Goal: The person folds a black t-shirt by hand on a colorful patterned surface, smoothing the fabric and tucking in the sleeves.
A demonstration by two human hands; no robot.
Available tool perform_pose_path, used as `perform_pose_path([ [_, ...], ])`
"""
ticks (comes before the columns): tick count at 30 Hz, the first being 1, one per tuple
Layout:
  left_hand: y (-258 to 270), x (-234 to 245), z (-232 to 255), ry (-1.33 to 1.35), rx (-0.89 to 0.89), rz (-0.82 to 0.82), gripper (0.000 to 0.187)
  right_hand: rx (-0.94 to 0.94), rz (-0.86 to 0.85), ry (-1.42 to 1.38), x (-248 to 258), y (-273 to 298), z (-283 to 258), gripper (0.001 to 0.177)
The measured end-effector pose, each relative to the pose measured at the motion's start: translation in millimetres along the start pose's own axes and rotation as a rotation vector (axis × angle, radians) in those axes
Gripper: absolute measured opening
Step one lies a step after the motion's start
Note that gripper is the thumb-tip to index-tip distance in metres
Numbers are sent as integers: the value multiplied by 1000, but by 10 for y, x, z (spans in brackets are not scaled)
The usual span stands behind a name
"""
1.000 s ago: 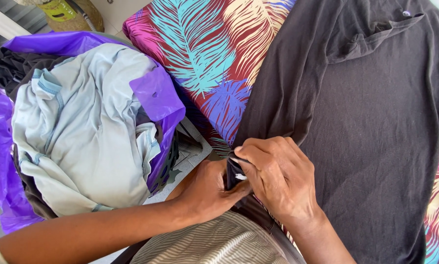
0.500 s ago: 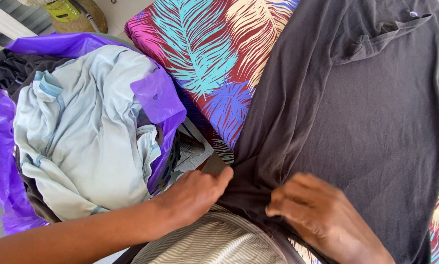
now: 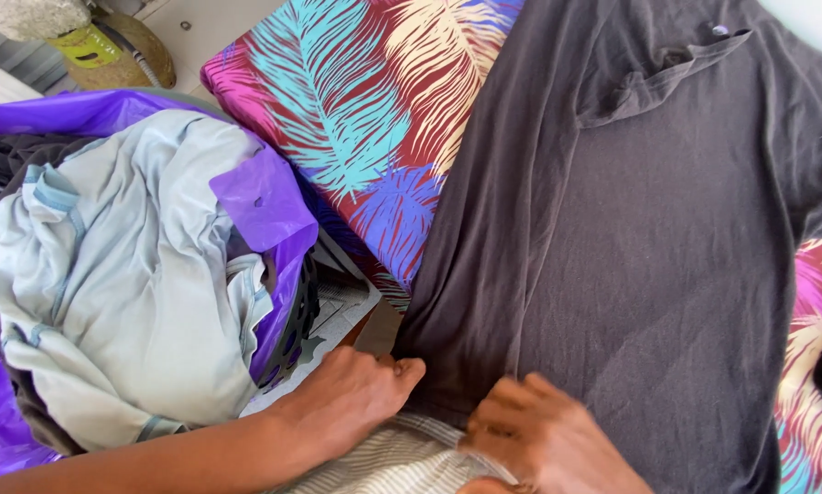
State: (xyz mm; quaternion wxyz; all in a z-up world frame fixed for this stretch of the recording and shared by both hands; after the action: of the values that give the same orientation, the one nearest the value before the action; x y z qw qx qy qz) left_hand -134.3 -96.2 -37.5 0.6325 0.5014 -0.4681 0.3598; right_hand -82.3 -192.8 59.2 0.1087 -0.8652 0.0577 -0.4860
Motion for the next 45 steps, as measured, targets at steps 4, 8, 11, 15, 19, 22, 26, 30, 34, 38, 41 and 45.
perform_pose_path([
  [4, -186, 421, -260, 187, 109, -17, 40, -720, 380, 103, 839, 72, 842, 37],
  [8, -557, 990, -723, 92, 216, 373, 37, -1004, 379, 429, 689, 124, 1792, 37],
  [11, -771, 1134, -1095, 118, 395, 486, 50, -1046, 393, 523, 620, -20, 1993, 38],
  [15, -1019, 913, -1332, 320, 422, 488, 43, -1049, 416, 289, 565, 79, 2121, 24],
  [19, -1072, 607, -1529, 321, 452, 422, 33, -1147, 386, 228, 636, 325, 2079, 27],
  [22, -1055, 690, -1459, 246, 544, 465, 34, -1209, 223, 139, 703, 205, 2001, 37],
  [26, -1068, 1692, -911, -79, 446, 805, 42, -1078, 321, 321, 1295, 67, 2344, 39],
  [30, -1818, 1847, -818, 162, 204, 859, 44, -880, 405, 526, 1814, -121, 2742, 66],
  [34, -2984, 1494, -1091, 296, 149, 482, 67, -658, 98, 545, 1642, -456, 3349, 62],
  [38, -3276, 1730, -1305, 352, 81, 500, 71, -554, 138, 766, 1916, -214, 3768, 31],
  [41, -3564, 2044, -1655, 286, 78, 634, 51, -480, 363, 878, 2324, -114, 3479, 25],
  [45, -4137, 2389, -2198, 81, 97, 679, 37, -742, 441, 430, 2401, -76, 3858, 30],
])
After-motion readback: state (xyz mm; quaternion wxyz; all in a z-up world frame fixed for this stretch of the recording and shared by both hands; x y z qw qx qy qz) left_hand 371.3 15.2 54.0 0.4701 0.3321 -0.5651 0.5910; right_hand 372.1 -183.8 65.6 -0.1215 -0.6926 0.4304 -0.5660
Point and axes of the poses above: each hand's wrist, its own y-axis away from the middle knuckle, its own x-axis out of the back of the hand, z = x × y, the point moved 10 cm from there along -y, towards the middle knuckle, and after that the axes turned 3 degrees about -x, right-handed, at the moved point
